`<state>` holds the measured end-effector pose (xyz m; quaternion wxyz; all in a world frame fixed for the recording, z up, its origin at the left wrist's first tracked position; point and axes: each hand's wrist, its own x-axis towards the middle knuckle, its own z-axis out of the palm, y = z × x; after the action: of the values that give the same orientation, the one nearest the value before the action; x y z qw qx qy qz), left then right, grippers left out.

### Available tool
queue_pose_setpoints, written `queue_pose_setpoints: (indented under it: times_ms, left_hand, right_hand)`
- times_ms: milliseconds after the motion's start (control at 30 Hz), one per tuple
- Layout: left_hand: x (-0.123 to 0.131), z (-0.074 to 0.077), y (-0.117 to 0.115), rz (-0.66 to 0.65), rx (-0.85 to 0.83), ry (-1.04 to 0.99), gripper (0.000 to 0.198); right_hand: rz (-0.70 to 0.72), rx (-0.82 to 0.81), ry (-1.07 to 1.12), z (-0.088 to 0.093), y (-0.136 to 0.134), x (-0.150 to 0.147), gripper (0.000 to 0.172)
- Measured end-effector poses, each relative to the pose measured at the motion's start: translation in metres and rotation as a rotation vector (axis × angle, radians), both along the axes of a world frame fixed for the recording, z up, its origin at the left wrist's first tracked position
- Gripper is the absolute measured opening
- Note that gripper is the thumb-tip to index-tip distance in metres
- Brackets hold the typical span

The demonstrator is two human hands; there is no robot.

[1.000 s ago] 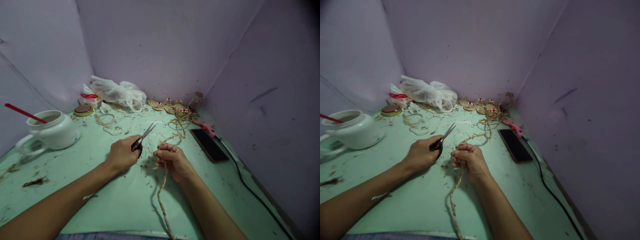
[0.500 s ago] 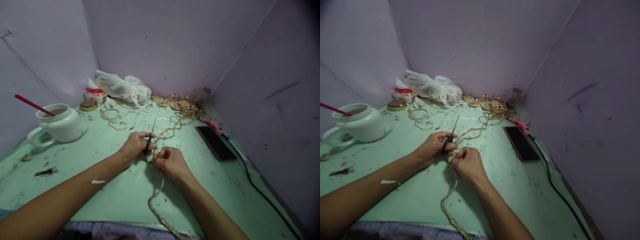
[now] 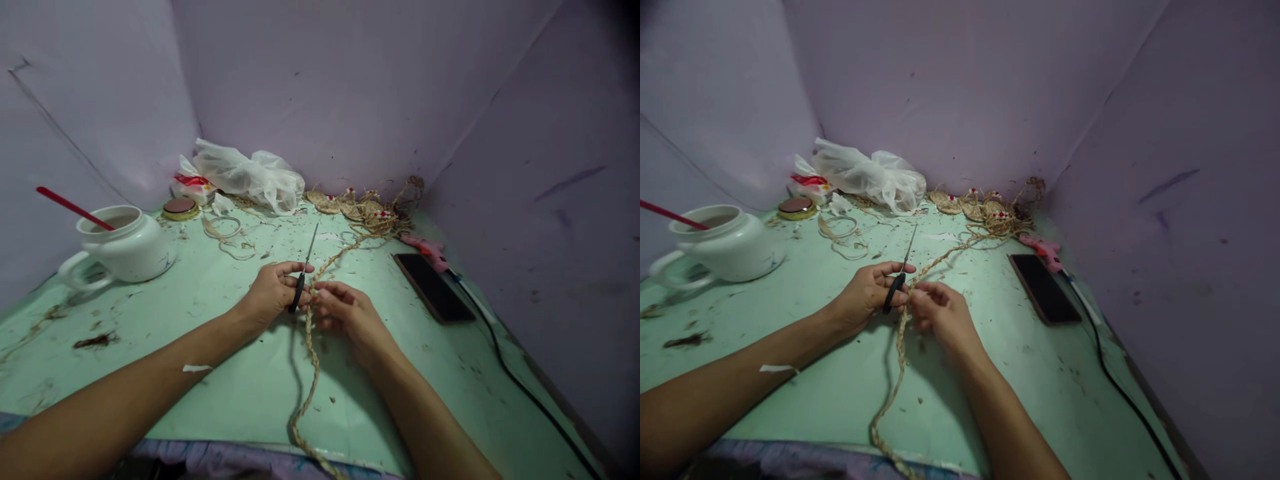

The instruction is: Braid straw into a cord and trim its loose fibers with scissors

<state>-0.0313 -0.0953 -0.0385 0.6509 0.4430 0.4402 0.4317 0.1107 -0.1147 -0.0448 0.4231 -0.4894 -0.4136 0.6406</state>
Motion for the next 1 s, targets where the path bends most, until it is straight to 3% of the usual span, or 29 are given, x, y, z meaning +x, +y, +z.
queue_pose_setpoints:
  times_ms: [67,200,367,500,700,1000]
  left_hand:
    - [0.002,0.002,-0.001,-0.003,0.0,0.004,0.056]
    - [0.003,0.001,-0.001,-0.012,0.005,-0.005,0.061]
    - [0.002,-0.005,0.0,-0.039,0.01,0.006,0.052]
    - [0.003,0.0,-0.004,-0.044,0.028,0.088,0.044]
    - [0.006,0.007,-0.009,-0.093,0.016,0.13,0.043]
    - [0.001,-0.006,-0.004,-0.065,0.02,0.008,0.044]
  right_hand:
    - [-0.077,-0.026,0.084,0.001,0.003,0.002,0.033]
    - [-0.037,-0.068,0.171,-0.003,0.005,0.003,0.031]
    - [-0.156,-0.08,0.209,-0.005,0.007,0.005,0.022]
    - [-0.235,-0.13,0.181,-0.001,0.008,0.005,0.019]
    - [-0.2,-0.086,0.204,-0.002,0.007,0.003,0.021]
    - [-0.126,0.07,0.198,-0.004,0.006,-0.001,0.028]
